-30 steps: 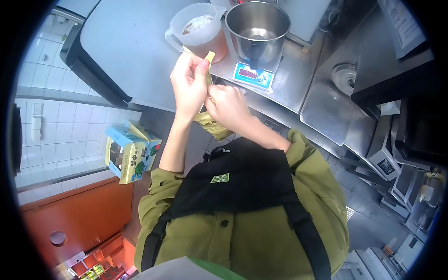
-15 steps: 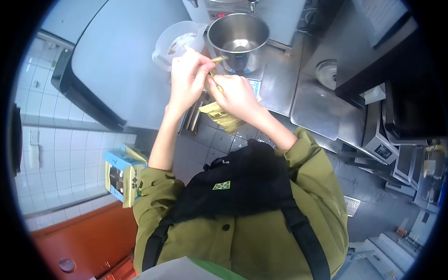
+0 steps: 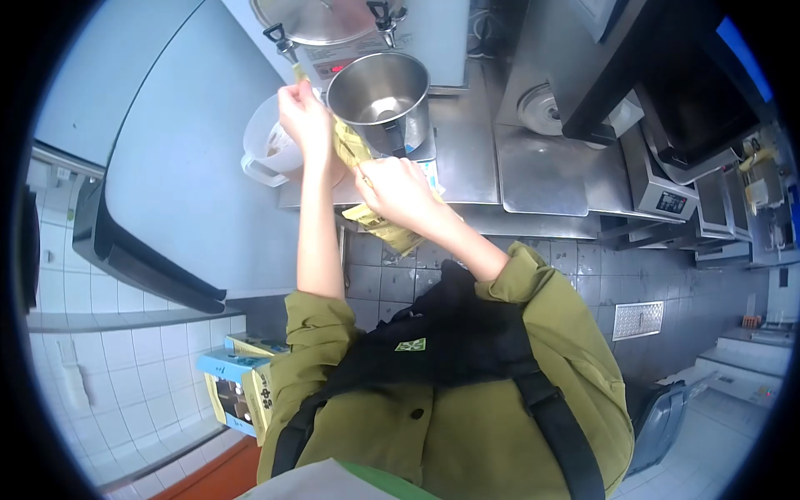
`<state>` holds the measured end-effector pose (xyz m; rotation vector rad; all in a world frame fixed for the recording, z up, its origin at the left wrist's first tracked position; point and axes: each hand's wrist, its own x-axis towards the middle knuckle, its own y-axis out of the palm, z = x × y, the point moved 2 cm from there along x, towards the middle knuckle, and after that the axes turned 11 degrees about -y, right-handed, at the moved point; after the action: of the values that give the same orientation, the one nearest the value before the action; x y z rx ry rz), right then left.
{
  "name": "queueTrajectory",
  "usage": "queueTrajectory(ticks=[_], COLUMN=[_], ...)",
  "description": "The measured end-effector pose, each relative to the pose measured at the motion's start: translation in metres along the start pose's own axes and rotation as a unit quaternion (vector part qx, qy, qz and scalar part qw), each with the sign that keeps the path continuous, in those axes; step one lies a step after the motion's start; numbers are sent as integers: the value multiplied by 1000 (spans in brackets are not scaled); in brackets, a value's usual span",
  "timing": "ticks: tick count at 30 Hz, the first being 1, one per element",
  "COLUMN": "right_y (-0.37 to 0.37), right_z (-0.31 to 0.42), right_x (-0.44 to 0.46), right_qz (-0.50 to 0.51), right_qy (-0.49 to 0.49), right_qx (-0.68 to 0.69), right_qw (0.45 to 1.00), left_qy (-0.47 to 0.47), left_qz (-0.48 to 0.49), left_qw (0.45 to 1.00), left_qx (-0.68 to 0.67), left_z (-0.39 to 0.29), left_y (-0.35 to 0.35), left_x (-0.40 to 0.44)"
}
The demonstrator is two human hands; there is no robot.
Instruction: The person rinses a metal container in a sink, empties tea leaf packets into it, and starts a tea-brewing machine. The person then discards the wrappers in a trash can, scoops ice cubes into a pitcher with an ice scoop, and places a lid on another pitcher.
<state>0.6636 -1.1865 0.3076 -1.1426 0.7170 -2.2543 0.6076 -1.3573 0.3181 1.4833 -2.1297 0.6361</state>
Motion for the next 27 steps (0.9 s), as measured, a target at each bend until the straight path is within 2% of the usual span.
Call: queueTrajectory(ticks=[2, 5, 7, 9, 11, 14, 17, 20, 21, 24, 27], right_y=[4, 0, -3, -11, -24, -42, -49, -43, -39, -32, -24], right_z=[-4, -9, -17, -28, -45, -69, -80, -87, -89, -87, -92], right_x=[-5, -7, -5, -1, 7, 20, 34, 42, 44, 48, 52], right_qz=[13, 26, 14, 8, -7, 28, 54, 52, 47, 41, 26], right_qy=[-2, 7, 16, 12, -3, -10, -58, -113, -124, -143, -141], right_qx=[7, 11, 22, 39, 76, 125, 45, -2, -3, -31, -41], right_qw=[1000, 1000, 1000, 999, 997, 992, 996, 992, 991, 988, 989], left_qy=[-144, -209, -220, -224, -203, -91, -65, -38, -68, -59, -92], left_qz=[61, 102, 164, 205, 206, 246, 285, 268, 299, 274, 377], left_qw=[986, 972, 954, 936, 943, 965, 954, 959, 949, 954, 918], left_qx=[-57, -42, -124, -179, -166, -26, 61, 88, 77, 109, 83], left_z=[4, 18, 23, 22, 11, 28, -2, -28, -29, -21, -11], left_y=[4, 13, 16, 15, 1, -9, -19, -6, 0, 12, 16], left_x=[21, 52, 58, 58, 38, 14, 1, -7, -7, -3, 9])
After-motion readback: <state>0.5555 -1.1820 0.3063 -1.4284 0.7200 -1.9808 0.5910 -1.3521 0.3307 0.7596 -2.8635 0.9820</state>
